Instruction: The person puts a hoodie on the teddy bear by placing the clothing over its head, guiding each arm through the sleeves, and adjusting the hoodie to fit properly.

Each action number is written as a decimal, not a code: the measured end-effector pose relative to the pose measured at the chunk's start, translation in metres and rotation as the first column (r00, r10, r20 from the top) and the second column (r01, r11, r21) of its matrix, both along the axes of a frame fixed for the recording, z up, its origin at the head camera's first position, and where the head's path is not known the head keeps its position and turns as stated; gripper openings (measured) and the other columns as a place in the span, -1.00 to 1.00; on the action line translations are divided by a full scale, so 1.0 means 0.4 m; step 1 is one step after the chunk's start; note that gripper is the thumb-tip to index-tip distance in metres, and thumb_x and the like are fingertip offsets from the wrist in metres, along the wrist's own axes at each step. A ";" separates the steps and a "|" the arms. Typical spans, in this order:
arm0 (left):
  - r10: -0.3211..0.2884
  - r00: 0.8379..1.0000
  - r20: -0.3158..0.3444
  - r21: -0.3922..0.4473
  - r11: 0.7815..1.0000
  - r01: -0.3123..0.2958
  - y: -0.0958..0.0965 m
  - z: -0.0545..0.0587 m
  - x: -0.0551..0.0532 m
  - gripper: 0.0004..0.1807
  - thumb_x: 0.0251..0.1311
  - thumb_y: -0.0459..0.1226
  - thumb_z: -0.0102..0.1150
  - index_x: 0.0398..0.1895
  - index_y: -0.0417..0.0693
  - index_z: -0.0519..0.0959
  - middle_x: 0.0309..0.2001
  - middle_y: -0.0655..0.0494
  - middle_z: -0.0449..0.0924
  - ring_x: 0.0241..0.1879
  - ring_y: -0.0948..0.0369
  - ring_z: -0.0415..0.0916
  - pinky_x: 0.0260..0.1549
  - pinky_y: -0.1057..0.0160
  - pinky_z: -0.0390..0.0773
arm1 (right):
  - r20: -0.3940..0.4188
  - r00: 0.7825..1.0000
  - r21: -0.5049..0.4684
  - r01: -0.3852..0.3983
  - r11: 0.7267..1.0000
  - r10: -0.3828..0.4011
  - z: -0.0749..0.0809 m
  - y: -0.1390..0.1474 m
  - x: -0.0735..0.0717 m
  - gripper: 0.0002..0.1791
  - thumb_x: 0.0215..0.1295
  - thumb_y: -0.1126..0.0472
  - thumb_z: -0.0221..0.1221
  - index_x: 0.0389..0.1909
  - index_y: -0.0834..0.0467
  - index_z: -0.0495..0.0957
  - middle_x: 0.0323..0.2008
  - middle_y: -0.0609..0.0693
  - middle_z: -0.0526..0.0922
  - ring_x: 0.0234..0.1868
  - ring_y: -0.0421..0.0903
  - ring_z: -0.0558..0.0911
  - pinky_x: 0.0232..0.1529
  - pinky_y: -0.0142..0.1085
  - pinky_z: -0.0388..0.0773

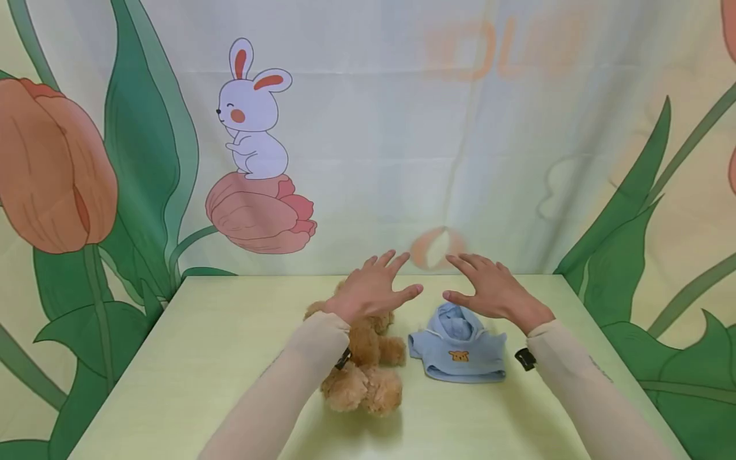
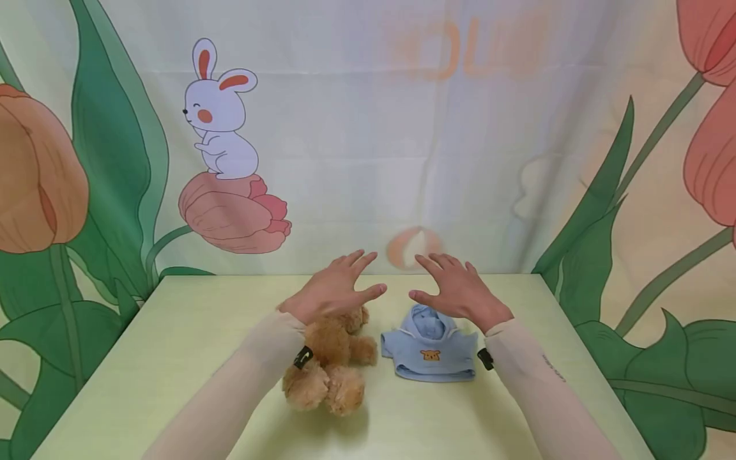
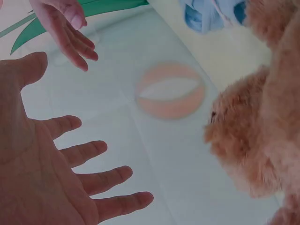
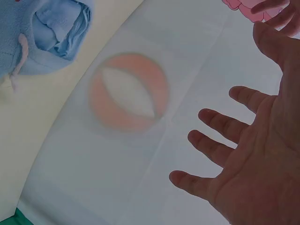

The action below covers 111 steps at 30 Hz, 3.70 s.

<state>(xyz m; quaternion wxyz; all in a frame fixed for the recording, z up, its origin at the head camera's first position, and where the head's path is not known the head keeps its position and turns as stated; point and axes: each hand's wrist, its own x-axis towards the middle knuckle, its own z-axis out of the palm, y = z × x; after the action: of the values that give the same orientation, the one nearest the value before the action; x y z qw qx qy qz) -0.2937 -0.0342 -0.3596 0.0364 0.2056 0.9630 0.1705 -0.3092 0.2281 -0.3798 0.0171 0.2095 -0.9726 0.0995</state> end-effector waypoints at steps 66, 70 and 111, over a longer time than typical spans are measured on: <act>0.240 0.915 0.324 0.166 0.938 -0.305 0.242 -0.275 -0.024 -0.80 0.28 -0.27 0.16 -0.17 -0.23 0.64 -0.32 -0.13 0.64 -0.50 0.06 0.47 -0.54 0.13 0.40 | 0.385 0.905 -0.035 0.211 0.977 -0.182 -0.255 0.109 -0.042 -0.42 0.30 0.14 0.25 0.25 0.36 0.41 0.09 0.32 0.58 0.01 0.16 0.62 0.02 -0.01 0.60; 0.244 0.911 0.331 0.162 0.937 -0.310 0.252 -0.297 -0.036 -0.77 0.27 -0.25 0.18 -0.11 -0.22 0.63 -0.25 -0.14 0.64 -0.44 0.04 0.50 -0.48 0.09 0.46 | 0.395 0.899 -0.042 0.226 0.973 -0.191 -0.277 0.110 -0.043 -0.45 0.29 0.15 0.25 0.22 0.34 0.45 0.05 0.29 0.60 -0.05 0.10 0.63 -0.04 -0.03 0.61; 0.247 0.959 0.139 0.193 0.943 -0.271 0.263 -0.195 -0.070 -0.67 0.30 -0.32 0.14 -0.67 -0.03 0.45 -0.60 0.06 0.47 -0.58 0.13 0.44 -0.59 0.17 0.40 | 0.234 0.952 -0.149 0.234 0.961 -0.196 -0.206 0.121 -0.063 -0.74 0.29 0.22 0.16 -0.07 0.28 0.57 -0.19 0.18 0.63 -0.26 0.00 0.58 -0.29 -0.20 0.56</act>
<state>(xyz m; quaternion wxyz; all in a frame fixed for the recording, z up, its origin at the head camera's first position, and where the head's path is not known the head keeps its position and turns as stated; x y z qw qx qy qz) -0.3216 0.0710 -0.4375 0.0462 0.0697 0.9545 0.2862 -0.3343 0.2767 -0.4623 -0.0599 0.0876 -0.9731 0.2045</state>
